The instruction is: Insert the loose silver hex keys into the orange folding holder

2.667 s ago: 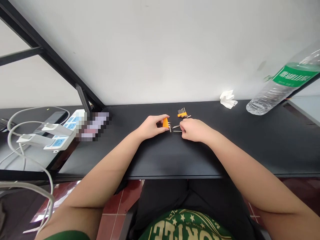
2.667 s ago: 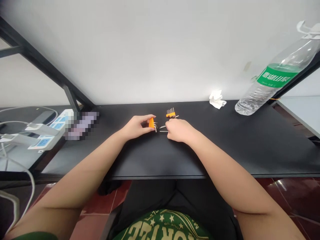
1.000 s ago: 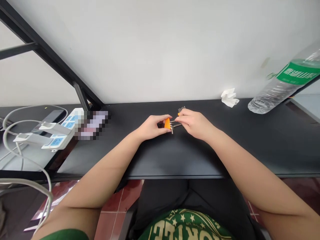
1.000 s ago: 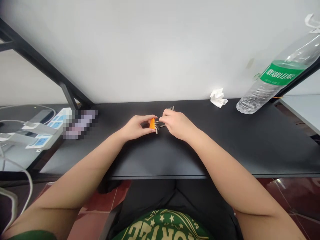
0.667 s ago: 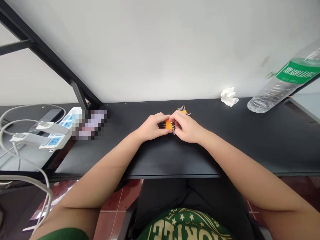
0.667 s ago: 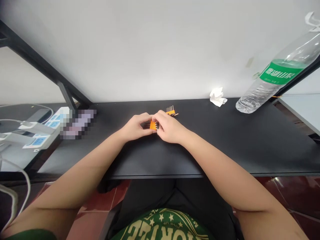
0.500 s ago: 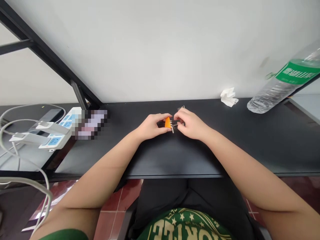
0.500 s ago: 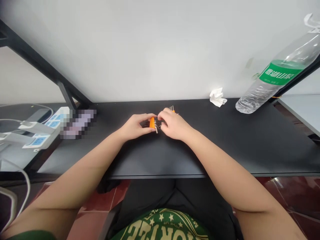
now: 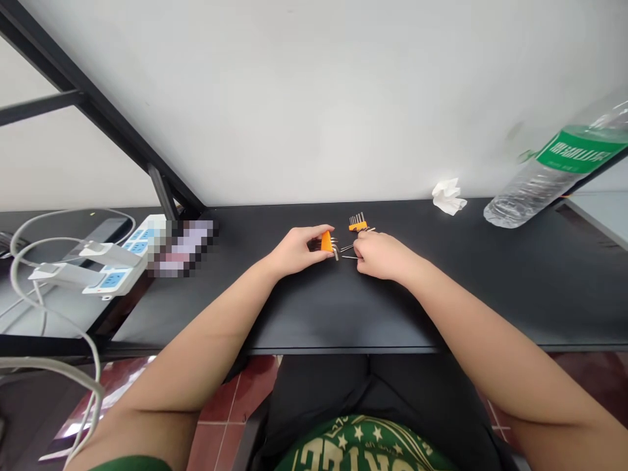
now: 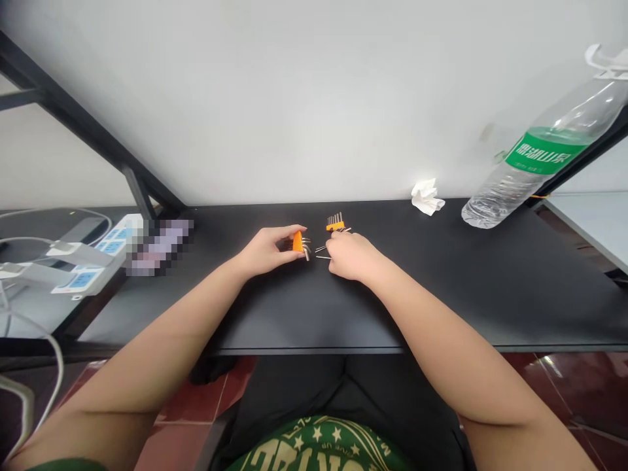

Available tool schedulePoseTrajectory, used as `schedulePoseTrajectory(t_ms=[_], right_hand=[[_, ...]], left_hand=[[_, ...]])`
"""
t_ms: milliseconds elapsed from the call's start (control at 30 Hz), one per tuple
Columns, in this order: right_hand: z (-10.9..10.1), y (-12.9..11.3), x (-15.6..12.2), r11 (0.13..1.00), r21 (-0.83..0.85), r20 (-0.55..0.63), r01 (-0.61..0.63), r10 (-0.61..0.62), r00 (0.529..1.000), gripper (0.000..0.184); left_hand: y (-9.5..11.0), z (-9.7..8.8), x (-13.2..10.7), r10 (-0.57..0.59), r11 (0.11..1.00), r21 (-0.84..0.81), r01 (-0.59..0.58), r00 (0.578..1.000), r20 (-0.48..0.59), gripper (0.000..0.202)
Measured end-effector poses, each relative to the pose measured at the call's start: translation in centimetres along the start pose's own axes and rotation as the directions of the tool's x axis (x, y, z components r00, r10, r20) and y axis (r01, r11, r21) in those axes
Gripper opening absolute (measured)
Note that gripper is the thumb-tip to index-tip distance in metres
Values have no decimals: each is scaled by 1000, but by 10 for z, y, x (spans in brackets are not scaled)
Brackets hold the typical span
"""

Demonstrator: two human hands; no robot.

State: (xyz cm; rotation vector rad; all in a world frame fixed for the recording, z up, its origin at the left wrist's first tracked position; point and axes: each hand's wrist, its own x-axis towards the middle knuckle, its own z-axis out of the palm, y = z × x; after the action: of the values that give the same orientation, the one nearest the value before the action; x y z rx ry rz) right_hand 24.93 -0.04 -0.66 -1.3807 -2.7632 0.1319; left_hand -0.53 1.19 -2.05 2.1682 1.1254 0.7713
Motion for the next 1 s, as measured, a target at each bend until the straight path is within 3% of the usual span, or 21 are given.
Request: schedulePoseTrajectory(t_ms=[233, 333, 467, 633, 867, 1000], right_hand=[[0, 1, -2, 998, 70, -94, -5, 12, 996, 18], [-4, 4, -1, 978, 210, -165, 10, 26, 986, 13], [-4, 11, 0, 909, 377, -351, 177, -37, 935, 13], [2, 14, 2, 867, 364, -513, 339, -118, 850, 23], [0, 10, 1, 857, 350, -582, 379, -118, 805, 25], [1, 11, 1, 870, 315, -564, 379, -149, 812, 26]], left_hand=[[-1, -1, 0, -12, 1000, 1, 12, 1000, 3, 62], [1, -1, 0, -2, 1000, -6, 2, 1000, -2, 60], [5, -2, -1, 22, 1000, 2, -22, 1000, 4, 57], [9, -2, -2, 33, 999, 9, -33, 999, 15, 56], [9, -2, -2, 44, 999, -8, -44, 999, 11, 57], [8, -2, -2, 40, 999, -6, -40, 999, 18, 57]])
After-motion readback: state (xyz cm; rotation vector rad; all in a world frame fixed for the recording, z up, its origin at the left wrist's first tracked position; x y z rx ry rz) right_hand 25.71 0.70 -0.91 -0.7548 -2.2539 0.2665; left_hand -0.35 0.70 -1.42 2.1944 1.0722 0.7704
